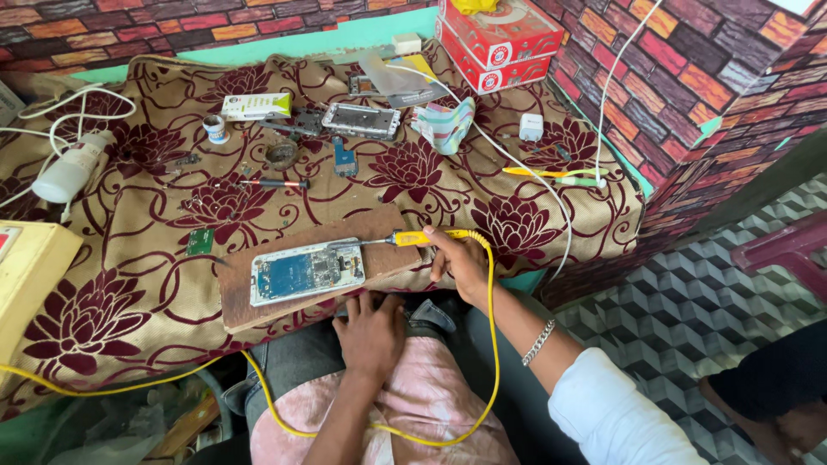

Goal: The person uses a yellow soldering iron to work on the exposed circuit board of a disassembled mobile phone. They hold the phone steady with one hand while applying the soldering iron to various points on the board.

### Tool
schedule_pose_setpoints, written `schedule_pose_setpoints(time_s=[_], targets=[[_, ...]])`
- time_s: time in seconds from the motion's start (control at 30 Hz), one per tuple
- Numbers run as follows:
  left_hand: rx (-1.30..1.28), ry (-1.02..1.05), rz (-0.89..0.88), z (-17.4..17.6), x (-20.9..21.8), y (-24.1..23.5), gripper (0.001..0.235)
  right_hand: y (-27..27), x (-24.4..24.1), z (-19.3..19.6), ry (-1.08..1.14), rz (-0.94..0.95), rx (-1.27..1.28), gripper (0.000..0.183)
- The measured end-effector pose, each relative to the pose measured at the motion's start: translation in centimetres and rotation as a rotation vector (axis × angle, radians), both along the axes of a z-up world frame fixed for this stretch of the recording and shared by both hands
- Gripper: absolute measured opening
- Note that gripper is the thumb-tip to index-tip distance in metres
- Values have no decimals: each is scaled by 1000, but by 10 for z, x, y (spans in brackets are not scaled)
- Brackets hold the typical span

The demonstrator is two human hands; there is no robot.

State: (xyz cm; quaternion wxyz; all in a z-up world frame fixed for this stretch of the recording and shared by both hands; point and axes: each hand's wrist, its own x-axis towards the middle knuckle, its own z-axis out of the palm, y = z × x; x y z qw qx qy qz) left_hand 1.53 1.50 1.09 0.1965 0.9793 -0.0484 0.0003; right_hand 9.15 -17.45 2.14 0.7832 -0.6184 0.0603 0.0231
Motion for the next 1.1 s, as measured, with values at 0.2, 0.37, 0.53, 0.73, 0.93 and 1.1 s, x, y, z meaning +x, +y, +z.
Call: schedule_pose_setpoints(time_s=[0.2,0.37,0.53,0.73,0.93,1.1], targets=[[96,36,120,-8,17,-20,30,-1,-1,-2,-8,-7,-32,44],[181,-30,131,-18,24,-26,38,1,-1,1,-21,-6,16,41],[88,-76,87,-20,18,-17,41,0,0,-1,-14,-12,12,40],[-10,-72,23,-11,5,2,51,-1,2,-4,-13,-12,-2,42],[-59,-103,86,-12,12,-1,35,0,4,1,-19,-21,-53,46],[-97,-88,140,-29,11,2,24,-1,1,-6,2,-9,-16,43]])
